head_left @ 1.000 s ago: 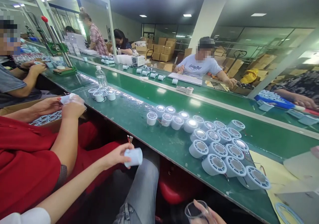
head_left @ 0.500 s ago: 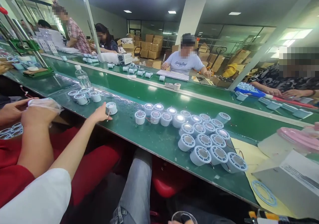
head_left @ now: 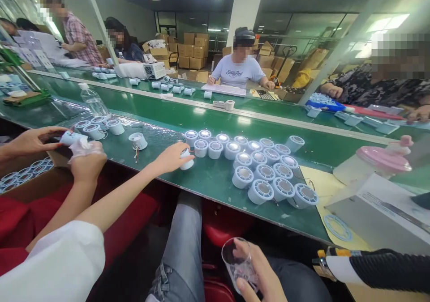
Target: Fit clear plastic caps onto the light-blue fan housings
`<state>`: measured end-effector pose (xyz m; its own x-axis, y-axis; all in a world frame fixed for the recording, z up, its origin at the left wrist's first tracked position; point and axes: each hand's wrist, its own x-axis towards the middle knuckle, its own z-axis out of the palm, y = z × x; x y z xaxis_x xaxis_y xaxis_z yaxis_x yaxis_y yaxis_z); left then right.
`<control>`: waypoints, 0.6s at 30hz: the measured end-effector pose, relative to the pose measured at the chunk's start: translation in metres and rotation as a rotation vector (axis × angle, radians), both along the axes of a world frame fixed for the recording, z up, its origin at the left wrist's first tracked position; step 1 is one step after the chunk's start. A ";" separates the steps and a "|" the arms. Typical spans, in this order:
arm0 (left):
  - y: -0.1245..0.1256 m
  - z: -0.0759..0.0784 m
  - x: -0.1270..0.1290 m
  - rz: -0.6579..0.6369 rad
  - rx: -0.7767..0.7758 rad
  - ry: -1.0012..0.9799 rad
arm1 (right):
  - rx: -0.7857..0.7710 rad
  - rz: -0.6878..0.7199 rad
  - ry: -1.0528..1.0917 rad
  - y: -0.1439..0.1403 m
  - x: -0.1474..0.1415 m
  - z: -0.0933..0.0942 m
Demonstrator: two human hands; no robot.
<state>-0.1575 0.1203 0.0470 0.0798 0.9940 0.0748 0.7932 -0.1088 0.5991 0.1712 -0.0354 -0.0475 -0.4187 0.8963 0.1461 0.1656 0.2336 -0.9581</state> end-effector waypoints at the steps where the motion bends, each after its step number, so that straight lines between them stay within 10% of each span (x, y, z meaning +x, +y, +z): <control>1: -0.012 -0.005 0.012 -0.034 -0.043 -0.066 | 0.131 -0.003 -0.139 0.002 0.001 0.007; 8: -0.083 -0.033 0.112 -0.539 -0.524 -0.440 | 0.658 -0.255 -0.767 0.020 -0.001 0.050; 18: -0.107 -0.035 0.148 -0.531 -0.234 -0.425 | 0.072 -0.088 -0.532 0.011 0.032 0.073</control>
